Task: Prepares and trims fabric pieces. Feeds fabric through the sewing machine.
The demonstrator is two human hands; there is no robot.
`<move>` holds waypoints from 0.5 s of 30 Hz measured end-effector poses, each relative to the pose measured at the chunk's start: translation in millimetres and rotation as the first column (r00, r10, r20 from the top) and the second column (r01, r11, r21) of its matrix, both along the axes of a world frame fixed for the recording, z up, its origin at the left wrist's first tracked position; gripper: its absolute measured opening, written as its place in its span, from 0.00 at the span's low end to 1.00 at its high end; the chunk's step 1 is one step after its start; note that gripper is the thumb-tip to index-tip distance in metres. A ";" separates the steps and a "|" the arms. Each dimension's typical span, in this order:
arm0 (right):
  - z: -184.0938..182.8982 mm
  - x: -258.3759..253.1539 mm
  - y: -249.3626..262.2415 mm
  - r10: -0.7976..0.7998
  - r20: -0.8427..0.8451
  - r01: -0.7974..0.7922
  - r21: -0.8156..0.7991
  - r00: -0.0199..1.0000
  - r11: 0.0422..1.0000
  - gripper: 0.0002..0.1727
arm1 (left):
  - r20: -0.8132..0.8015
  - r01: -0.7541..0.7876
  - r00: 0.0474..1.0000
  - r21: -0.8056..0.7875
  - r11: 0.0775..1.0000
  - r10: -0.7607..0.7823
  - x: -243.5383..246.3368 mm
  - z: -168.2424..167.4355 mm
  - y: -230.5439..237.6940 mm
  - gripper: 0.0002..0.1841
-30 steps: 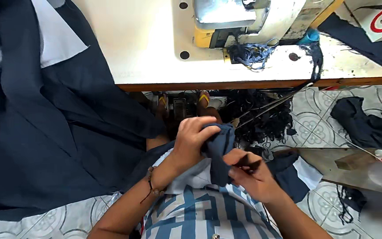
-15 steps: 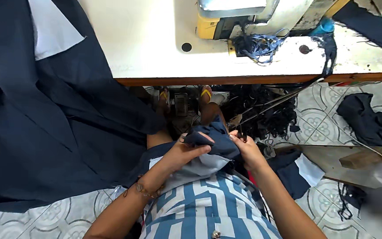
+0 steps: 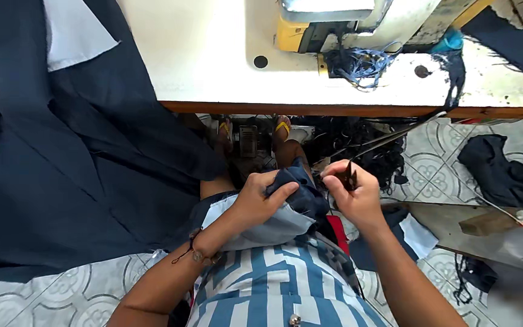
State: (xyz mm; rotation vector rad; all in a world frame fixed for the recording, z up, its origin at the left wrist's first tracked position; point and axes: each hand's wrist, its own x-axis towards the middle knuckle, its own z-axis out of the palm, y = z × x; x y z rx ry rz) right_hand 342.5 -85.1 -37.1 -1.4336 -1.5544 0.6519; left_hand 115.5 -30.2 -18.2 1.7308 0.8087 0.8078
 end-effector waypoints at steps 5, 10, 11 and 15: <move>15.9 -34.3 16.0 0.391 -0.184 -0.394 0.019 0.902 0.919 0.12 | 0.074 0.045 0.996 0.145 0.988 -0.056 2.7 8.7 14.7 0.10; 76.0 11.6 -1.5 0.329 -0.282 -0.304 0.128 0.901 0.944 0.03 | 0.078 0.466 0.883 -0.021 0.884 -0.463 -35.7 27.4 31.4 0.12; 94.8 20.3 -11.7 0.217 -0.320 -0.176 0.153 0.922 0.973 0.05 | 0.110 0.506 0.859 -0.049 0.861 -0.499 -43.1 33.0 31.9 0.13; 142.0 28.9 -20.5 -0.282 -0.413 0.356 0.115 0.866 0.927 0.14 | 0.230 0.552 0.821 -0.090 0.829 -0.522 -54.6 35.4 29.3 0.17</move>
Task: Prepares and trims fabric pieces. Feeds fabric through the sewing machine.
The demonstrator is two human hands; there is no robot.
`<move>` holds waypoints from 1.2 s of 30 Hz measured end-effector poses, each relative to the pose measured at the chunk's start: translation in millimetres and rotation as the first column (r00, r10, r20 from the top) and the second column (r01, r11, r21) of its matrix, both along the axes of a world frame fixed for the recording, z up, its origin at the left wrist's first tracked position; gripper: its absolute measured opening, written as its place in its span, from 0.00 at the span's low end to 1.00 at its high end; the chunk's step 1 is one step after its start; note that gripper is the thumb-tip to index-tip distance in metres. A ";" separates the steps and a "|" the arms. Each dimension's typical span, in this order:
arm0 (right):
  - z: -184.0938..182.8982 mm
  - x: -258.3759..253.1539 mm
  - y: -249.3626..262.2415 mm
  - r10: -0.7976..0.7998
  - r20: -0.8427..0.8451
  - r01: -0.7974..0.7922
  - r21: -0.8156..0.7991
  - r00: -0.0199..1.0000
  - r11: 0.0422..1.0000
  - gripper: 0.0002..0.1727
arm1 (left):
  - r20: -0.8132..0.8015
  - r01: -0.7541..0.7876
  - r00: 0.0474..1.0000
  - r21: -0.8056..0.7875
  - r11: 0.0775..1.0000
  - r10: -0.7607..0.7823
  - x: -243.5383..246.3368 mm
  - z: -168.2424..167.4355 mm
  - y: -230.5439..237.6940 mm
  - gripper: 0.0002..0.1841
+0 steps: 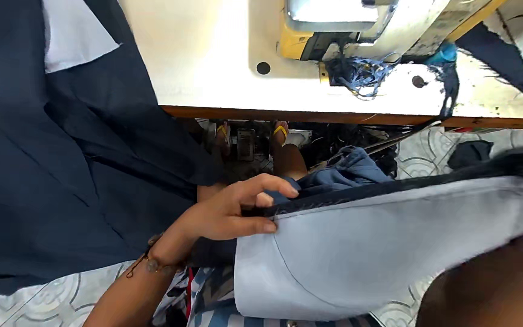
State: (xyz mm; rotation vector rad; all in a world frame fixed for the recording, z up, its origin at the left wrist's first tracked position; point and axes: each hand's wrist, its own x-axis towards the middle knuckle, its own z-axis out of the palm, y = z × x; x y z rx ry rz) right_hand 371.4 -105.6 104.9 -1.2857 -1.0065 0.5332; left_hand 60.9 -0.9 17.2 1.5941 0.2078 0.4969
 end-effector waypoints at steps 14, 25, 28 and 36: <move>-81.6 49.5 -6.0 0.301 0.142 -0.267 -0.220 0.943 0.938 0.08 | -0.233 -0.062 0.971 0.004 0.998 0.062 12.5 -34.1 -2.2 0.14; -74.8 84.4 -61.0 0.167 0.033 -0.163 -0.104 0.985 0.981 0.11 | -0.114 -0.023 0.993 0.186 0.982 0.044 18.7 15.9 -28.1 0.18; -77.7 90.8 -69.8 0.042 0.042 -0.034 -0.185 0.998 0.982 0.11 | -0.201 -0.182 0.950 0.265 0.947 0.238 14.1 -1.4 -29.7 0.17; -186.4 78.5 -59.6 0.106 0.070 -0.020 -0.737 0.992 0.676 0.08 | -0.212 -0.469 0.830 0.238 0.851 0.516 28.8 -47.3 -41.2 0.10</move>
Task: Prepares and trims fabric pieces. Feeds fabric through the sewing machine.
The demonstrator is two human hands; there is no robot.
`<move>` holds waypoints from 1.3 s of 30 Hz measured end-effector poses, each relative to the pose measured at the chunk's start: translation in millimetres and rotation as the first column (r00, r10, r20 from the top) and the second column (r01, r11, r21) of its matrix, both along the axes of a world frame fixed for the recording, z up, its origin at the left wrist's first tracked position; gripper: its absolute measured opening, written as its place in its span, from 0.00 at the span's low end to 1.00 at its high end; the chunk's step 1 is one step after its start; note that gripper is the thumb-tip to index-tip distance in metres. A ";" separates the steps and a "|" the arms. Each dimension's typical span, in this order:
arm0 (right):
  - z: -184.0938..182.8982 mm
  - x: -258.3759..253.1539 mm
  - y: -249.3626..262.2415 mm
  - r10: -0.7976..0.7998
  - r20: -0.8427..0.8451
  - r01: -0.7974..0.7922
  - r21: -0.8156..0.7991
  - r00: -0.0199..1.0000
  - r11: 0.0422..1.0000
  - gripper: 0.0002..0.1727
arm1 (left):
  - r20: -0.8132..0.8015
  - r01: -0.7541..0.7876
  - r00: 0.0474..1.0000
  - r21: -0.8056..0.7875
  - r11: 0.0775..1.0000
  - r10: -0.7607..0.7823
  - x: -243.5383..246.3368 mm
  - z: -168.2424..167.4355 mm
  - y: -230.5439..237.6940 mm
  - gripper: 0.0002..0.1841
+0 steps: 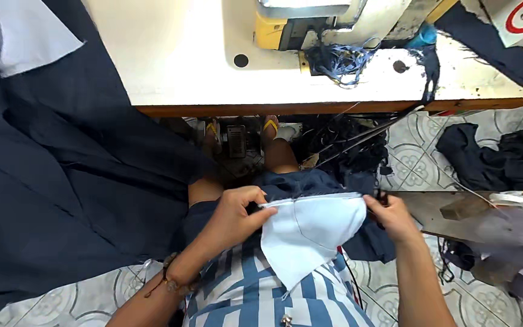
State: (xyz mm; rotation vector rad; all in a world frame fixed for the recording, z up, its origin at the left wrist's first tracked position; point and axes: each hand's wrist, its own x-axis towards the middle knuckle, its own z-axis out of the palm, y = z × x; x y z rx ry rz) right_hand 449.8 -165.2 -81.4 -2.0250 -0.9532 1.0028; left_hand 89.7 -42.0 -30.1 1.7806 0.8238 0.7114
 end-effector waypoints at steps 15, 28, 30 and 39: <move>93.4 -129.5 109.6 0.909 -0.113 -0.847 0.332 0.401 0.415 0.10 | -0.009 0.078 0.997 0.155 0.985 -0.078 -5.9 36.6 -3.6 0.11; 160.2 -0.5 80.4 0.648 -0.263 -0.288 0.734 0.715 0.615 0.10 | -0.321 0.052 0.947 0.228 0.972 0.025 -134.0 -26.6 6.8 0.15; 160.9 15.1 63.6 0.567 -0.277 -0.287 0.646 0.776 0.708 0.10 | -0.231 0.027 0.973 0.141 0.990 0.007 -162.6 -21.3 9.5 0.14; 101.1 30.9 64.9 0.258 0.108 -0.279 0.364 0.960 0.888 0.03 | -0.037 -0.252 0.963 0.215 0.943 0.266 -202.6 43.8 63.3 0.05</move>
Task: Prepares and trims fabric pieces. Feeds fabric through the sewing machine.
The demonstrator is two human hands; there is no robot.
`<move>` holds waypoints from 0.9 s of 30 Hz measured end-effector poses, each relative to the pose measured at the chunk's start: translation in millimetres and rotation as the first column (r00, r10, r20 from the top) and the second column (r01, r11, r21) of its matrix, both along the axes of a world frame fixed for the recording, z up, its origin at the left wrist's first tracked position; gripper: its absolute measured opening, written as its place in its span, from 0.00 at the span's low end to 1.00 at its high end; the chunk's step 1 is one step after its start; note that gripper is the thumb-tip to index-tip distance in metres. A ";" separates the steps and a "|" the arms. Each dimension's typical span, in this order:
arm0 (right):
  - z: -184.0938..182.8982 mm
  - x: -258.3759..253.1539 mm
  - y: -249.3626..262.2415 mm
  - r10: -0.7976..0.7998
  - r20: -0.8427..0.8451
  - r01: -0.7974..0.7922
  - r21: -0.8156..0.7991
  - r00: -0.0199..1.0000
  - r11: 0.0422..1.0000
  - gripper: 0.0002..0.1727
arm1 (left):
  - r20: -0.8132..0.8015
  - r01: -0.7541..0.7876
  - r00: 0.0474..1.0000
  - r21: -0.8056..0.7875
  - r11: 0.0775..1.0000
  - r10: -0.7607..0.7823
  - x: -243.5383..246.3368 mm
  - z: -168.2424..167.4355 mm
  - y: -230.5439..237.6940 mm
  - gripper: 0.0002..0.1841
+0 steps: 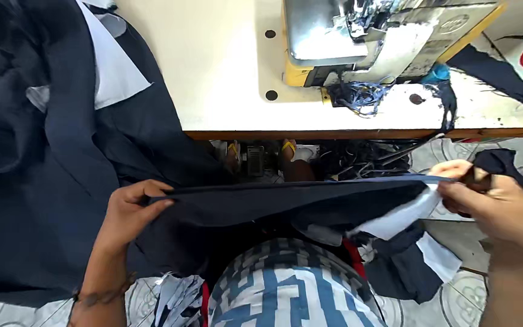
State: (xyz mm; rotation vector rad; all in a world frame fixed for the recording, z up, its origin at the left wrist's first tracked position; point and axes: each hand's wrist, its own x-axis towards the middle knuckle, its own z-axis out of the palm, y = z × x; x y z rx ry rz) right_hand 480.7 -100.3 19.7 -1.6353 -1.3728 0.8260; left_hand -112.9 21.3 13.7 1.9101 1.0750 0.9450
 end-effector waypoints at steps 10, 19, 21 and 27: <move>-5.7 -159.2 21.9 0.661 0.217 -0.696 0.230 0.718 0.680 0.06 | -0.347 0.452 0.841 0.032 0.891 -0.414 175.0 35.2 -13.2 0.08; 9.8 -167.9 38.5 0.900 0.140 -0.896 0.239 0.413 0.374 0.07 | -0.181 0.707 0.657 -0.191 0.681 -0.732 185.5 48.1 -13.4 0.12; 14.6 -144.8 38.0 0.929 0.085 -0.921 0.196 0.359 0.338 0.11 | -0.191 0.773 0.555 -0.242 0.587 -0.810 163.7 41.9 -6.2 0.16; -2.0 -83.4 35.8 0.928 -0.039 -0.914 0.163 0.369 0.371 0.18 | -0.173 0.663 0.685 -0.254 0.704 -0.707 75.4 63.9 34.5 0.12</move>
